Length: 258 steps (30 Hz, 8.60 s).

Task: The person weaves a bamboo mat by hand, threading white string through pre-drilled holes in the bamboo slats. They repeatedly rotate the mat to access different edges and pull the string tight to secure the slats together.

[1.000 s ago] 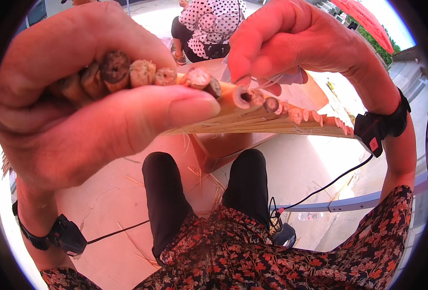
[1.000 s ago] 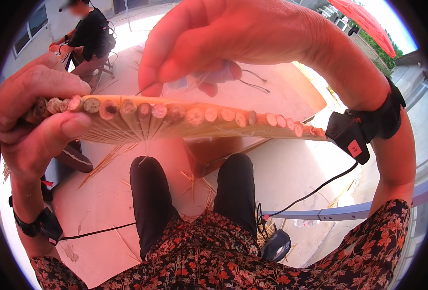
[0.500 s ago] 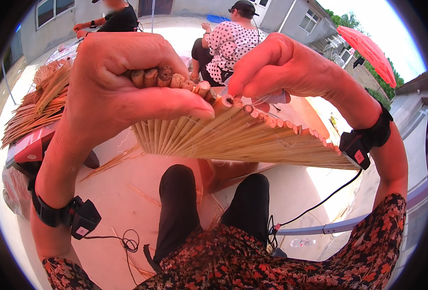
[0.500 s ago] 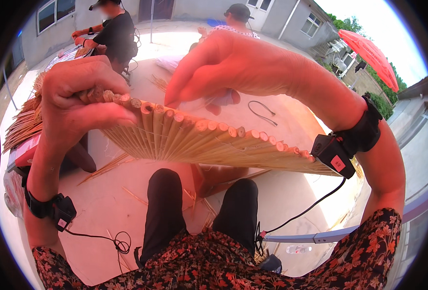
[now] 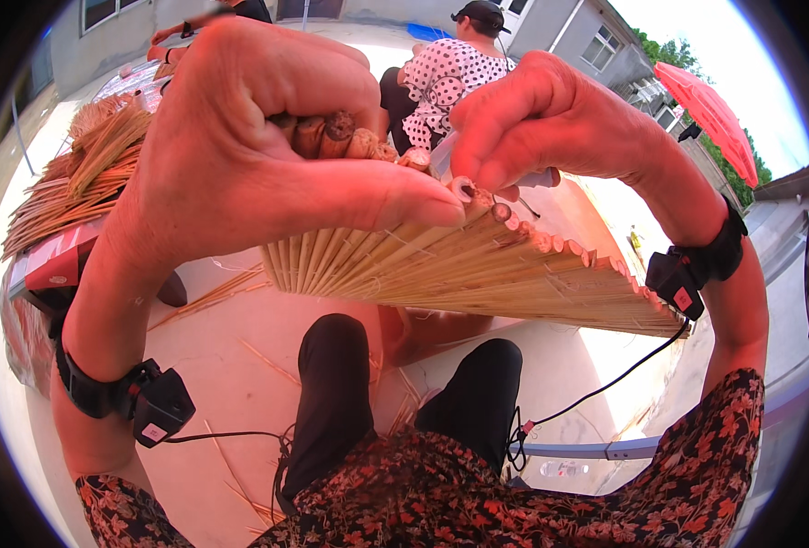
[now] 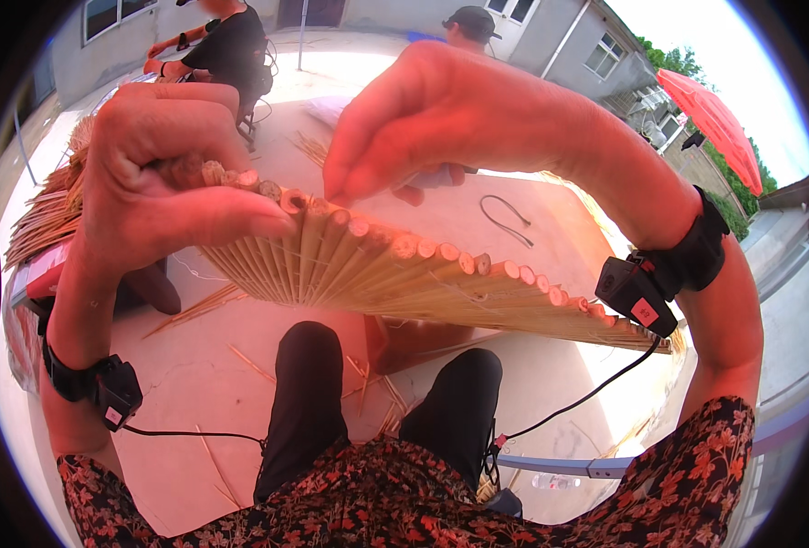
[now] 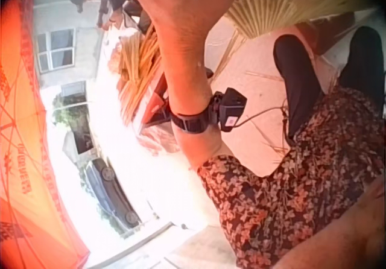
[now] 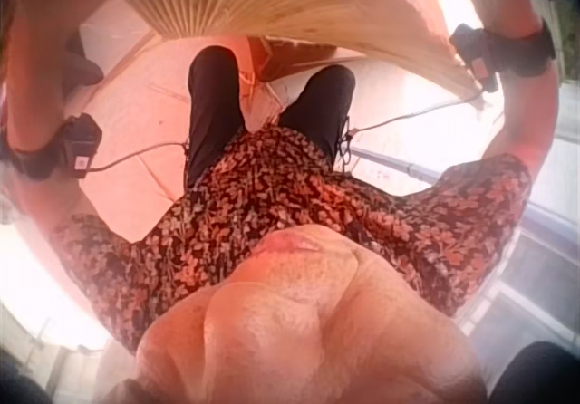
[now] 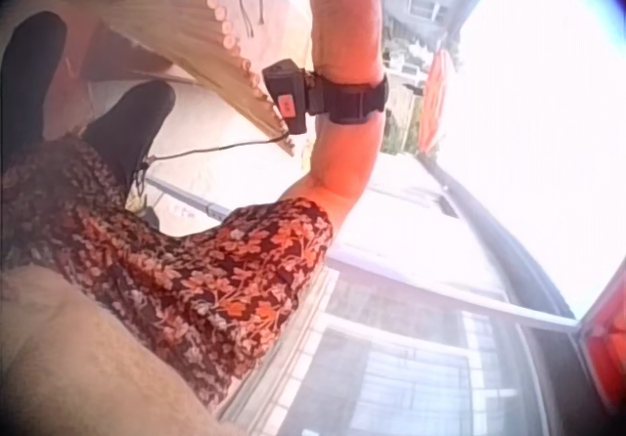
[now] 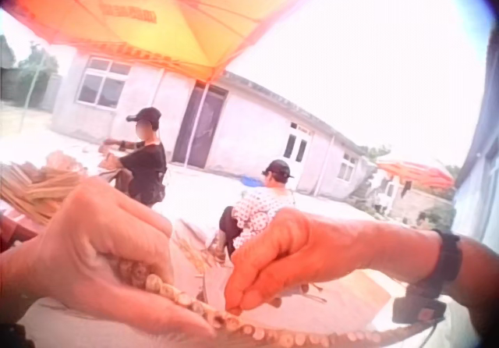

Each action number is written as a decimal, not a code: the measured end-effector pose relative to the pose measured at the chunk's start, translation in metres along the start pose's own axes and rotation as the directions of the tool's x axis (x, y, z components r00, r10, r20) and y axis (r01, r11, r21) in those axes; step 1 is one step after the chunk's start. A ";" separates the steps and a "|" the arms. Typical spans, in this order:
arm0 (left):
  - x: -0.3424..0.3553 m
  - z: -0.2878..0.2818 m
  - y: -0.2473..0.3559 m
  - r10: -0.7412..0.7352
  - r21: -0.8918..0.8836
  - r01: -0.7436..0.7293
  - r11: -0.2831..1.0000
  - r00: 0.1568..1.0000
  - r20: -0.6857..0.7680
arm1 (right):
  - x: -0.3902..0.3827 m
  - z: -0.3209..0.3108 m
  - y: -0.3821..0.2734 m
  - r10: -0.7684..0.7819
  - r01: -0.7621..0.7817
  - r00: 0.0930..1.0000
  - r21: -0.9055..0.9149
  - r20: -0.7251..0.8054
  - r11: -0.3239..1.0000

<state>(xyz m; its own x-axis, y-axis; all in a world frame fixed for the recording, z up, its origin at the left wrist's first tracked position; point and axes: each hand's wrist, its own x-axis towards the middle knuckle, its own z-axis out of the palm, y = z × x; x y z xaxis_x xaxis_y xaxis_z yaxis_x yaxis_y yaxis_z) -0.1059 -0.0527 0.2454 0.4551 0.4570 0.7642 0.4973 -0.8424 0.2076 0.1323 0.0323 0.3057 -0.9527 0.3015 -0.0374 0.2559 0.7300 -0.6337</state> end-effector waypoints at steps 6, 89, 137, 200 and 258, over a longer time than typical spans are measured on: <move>0.004 -0.003 -0.014 0.094 -0.043 -0.095 0.995 0.995 -0.010 | 0.010 -0.006 0.005 -0.163 0.163 0.987 -0.146 0.014 0.976; -0.133 0.166 -0.010 -0.442 -0.576 0.088 0.813 0.737 -0.511 | -0.056 0.098 0.049 -0.126 0.129 0.992 -0.165 0.028 0.978; -0.016 0.164 -0.023 -0.446 -0.453 0.311 0.835 0.865 -0.228 | -0.071 0.046 0.093 -0.088 -0.030 0.973 -0.494 -0.215 0.869; -0.188 0.262 0.000 -0.958 -0.544 0.791 -0.281 -0.201 0.203 | -0.025 0.281 0.227 -0.082 0.047 0.911 -0.096 -0.405 0.994; -0.218 0.268 -0.004 -0.959 -0.526 0.804 -0.277 -0.193 0.210 | -0.066 0.233 0.235 0.220 0.255 0.762 0.595 -0.609 0.762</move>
<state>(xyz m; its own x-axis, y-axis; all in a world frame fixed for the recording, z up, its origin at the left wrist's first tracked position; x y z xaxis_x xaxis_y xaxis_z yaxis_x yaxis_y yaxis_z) -0.0096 -0.0719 -0.0852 -0.4095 0.7793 -0.4743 -0.1603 0.4503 0.8784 0.2172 0.0411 -0.0202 -0.5704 0.7636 0.3024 -0.1455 0.2685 -0.9522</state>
